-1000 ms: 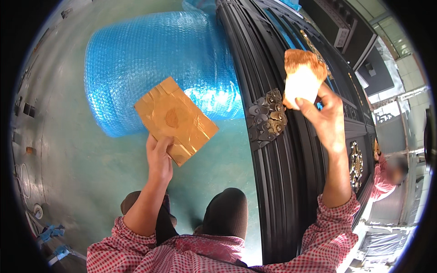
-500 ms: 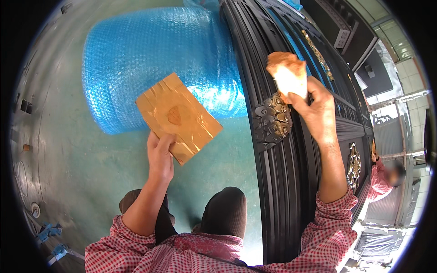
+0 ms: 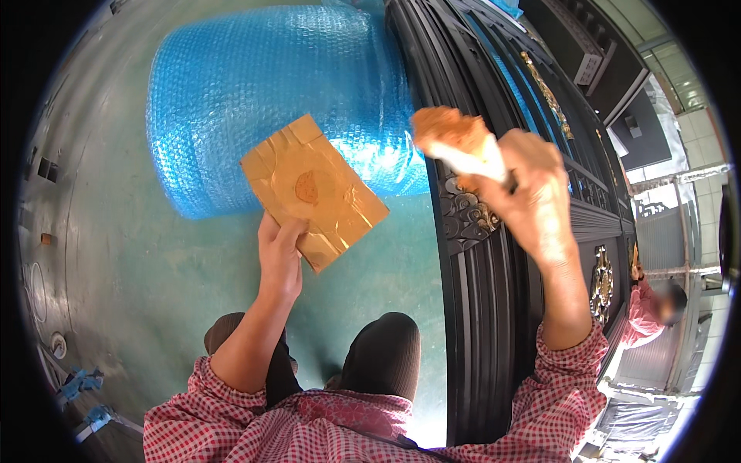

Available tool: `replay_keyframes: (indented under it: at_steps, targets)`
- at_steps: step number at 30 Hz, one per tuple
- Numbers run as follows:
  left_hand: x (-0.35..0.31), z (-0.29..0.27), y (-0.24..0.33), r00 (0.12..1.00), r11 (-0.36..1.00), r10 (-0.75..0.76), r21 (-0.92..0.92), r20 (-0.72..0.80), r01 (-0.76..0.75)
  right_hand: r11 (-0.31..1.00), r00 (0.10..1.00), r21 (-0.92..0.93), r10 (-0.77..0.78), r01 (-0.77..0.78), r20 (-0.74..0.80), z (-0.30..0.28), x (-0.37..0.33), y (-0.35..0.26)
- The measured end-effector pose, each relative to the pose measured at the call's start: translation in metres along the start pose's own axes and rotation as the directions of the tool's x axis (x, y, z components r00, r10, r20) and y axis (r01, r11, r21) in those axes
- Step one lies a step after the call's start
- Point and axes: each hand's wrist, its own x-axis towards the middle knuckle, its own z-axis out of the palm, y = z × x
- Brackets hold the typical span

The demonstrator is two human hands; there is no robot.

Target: The person applies gold paint to the ornate metalwork of a black gate using a brush and a cardboard palette. They repeatedly dip the brush into the paint and carefully cover the decorative elements and frame of the gate.

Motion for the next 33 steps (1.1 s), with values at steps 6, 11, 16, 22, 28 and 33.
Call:
replay_keyframes:
  at_steps: [6,11,16,22,28,33]
  targets:
    - [-0.001,-0.002,0.004,1.0,0.999,-0.024,0.041,0.008,0.024,0.979,0.976,-0.004,-0.204,0.205,0.075,0.003,0.005,-0.027]
    - [-0.004,-0.001,0.007,1.0,1.0,-0.014,0.022,-0.023,0.015,0.984,0.987,-0.129,-0.105,0.12,0.121,-0.016,0.011,-0.017]
    - [-0.003,-0.003,0.009,1.0,0.999,-0.023,0.025,-0.009,0.023,0.96,0.938,-0.069,-0.249,0.273,0.241,-0.001,0.02,-0.034]
    - [-0.005,-0.003,0.016,0.997,0.999,-0.027,0.028,-0.069,0.029,0.957,0.959,-0.157,-0.216,0.245,0.181,-0.012,0.023,-0.034]
    - [-0.003,-0.003,0.013,0.996,1.0,-0.007,0.022,-0.088,0.009,0.926,0.943,-0.258,-0.211,0.278,0.259,-0.015,0.023,-0.031]
    - [-0.003,-0.002,0.015,0.998,1.0,0.011,0.019,-0.069,-0.009,0.958,0.941,-0.069,-0.257,0.278,0.221,-0.011,0.021,-0.041]
